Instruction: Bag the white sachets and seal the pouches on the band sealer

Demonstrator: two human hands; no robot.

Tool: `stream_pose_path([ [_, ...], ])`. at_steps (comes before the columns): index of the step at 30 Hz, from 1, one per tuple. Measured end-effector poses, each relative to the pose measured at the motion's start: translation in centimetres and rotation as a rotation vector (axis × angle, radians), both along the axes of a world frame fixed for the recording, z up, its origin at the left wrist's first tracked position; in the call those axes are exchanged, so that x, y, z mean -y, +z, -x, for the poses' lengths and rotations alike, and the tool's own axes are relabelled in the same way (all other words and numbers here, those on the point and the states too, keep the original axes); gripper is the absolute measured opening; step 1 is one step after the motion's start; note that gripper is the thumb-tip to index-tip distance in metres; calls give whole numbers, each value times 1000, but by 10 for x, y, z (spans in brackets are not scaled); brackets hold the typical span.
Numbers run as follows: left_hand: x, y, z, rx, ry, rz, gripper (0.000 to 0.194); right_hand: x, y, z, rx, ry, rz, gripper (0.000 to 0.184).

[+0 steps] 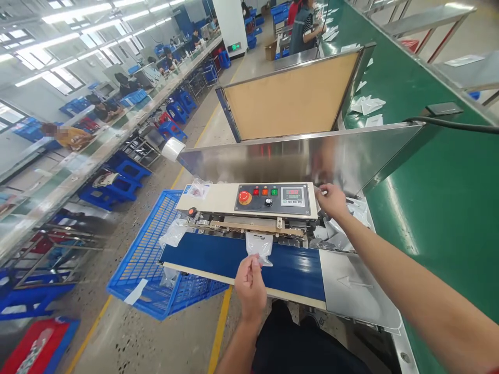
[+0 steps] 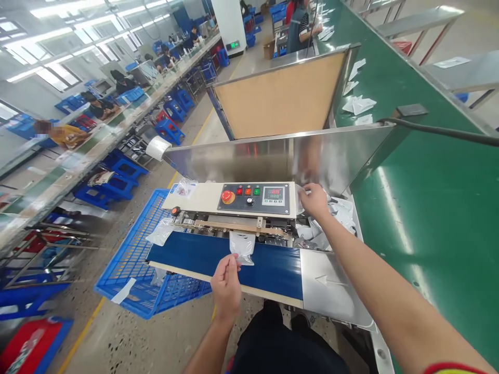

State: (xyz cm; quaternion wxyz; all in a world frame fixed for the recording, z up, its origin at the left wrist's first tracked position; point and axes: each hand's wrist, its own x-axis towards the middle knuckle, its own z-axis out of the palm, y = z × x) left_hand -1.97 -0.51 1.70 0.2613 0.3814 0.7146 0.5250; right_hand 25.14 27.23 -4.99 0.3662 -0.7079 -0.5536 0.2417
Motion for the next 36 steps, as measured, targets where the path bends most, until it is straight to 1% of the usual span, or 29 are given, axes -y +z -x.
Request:
stream_pose_path([
  [1, 0, 0, -6, -18, -60, -23, 41, 16, 6, -6, -45, -5, -102, 27],
  [3, -2, 0, -24, -44, -190, -64, 35, 56, 22, -17, -144, -32, -293, 35],
  [4, -4, 0, -34, -52, -254, -81, 33, 80, 31, -22, -169, -55, -357, 38],
  [6, -11, 1, -58, -63, -367, -108, 33, 131, 50, -26, -183, -134, -389, 42],
  [8, -20, 2, -83, -65, -473, -126, 39, 178, 64, -22, -217, -177, -316, 46],
  [10, -29, 2, -105, -46, -576, -137, 47, 215, 71, -14, -315, -191, -191, 52],
  [11, -33, 2, -114, -25, -621, -131, 45, 229, 72, -11, -392, -191, -127, 55],
  [13, -39, 1, -127, 37, -682, -87, 39, 248, 70, -8, -580, -186, -29, 58],
  [14, -40, 0, -130, 71, -690, -50, 42, 254, 68, -9, -670, -180, 2, 57],
  [16, -41, -1, -131, 135, -675, 20, 52, 262, 64, -14, -797, -154, 57, 57],
  [17, -40, -1, -130, 165, -663, 47, 56, 265, 61, -18, -827, -132, 93, 58],
  [19, -37, 0, -126, 218, -654, 83, 57, 268, 57, -25, -829, -81, 177, 61],
  [21, -35, -2, -122, 247, -659, 98, 54, 268, 51, -29, -791, -52, 229, 57],
  [23, -36, -7, -120, 259, -638, 135, 51, 264, 46, -30, -774, -97, 251, 53],
  [24, -39, -12, -119, 281, -599, 175, 50, 260, 43, -29, -789, -137, 272, 52],
  [27, -53, -30, -116, 452, -390, 321, 49, 243, 35, -21, -918, -247, 361, 48],
  [29, -64, -41, -110, 582, -261, 361, 52, 230, 30, -9, -1002, -269, 413, 45],
  [30, -69, -44, -106, 625, -216, 365, 54, 224, 28, -2, -1020, -266, 434, 45],
  [31, -74, -46, -100, 652, -184, 366, 55, 217, 27, 5, -1021, -250, 461, 44],
  [33, -79, -47, -85, 677, -155, 364, 58, 202, 24, 12, -978, -161, 527, 42],
  [35, -80, -45, -65, 695, -194, 349, 58, 181, 22, 9, -887, -68, 565, 40],
  [36, -77, -43, -54, 692, -207, 335, 57, 166, 21, 4, -813, -60, 546, 40],
])
